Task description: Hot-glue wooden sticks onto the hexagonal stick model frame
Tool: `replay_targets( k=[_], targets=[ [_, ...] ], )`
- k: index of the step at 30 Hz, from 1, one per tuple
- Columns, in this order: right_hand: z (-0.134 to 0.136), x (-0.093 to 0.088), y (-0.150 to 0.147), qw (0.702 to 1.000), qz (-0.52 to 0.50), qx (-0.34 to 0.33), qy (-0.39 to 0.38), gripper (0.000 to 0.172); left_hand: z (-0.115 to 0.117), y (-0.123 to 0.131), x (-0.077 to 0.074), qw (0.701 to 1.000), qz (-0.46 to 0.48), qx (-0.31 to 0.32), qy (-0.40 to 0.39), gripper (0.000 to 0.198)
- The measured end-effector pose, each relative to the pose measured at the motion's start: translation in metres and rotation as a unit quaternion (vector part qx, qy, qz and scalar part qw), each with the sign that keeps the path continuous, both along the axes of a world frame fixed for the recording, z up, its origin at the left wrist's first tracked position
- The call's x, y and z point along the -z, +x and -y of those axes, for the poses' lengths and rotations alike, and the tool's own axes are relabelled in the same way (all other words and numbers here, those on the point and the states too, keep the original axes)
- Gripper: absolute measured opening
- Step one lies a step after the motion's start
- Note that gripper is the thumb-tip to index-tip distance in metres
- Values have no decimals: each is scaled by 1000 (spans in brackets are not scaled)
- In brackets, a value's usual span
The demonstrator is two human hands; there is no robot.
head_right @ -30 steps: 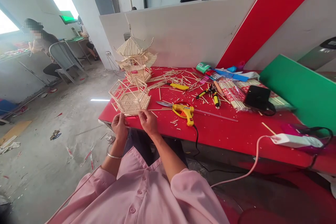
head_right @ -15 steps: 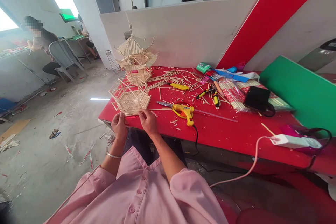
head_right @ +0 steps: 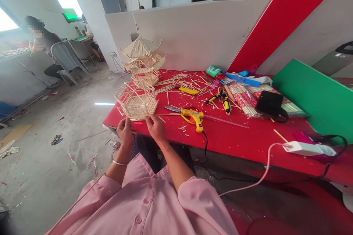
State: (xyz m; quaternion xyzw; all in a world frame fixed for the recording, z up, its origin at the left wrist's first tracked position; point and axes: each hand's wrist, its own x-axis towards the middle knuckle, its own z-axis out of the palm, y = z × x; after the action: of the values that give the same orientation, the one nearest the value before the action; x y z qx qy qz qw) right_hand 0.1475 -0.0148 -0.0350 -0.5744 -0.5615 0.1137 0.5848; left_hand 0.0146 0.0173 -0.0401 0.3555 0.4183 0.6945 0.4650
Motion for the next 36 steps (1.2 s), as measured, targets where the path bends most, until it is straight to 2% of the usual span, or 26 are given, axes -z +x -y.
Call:
replay_targets(
  k=[36],
  targets=[
    [2,-1,0,1000,0,0,-11,36,1,1,-2,1000,-2,-4,-2,40]
  ],
)
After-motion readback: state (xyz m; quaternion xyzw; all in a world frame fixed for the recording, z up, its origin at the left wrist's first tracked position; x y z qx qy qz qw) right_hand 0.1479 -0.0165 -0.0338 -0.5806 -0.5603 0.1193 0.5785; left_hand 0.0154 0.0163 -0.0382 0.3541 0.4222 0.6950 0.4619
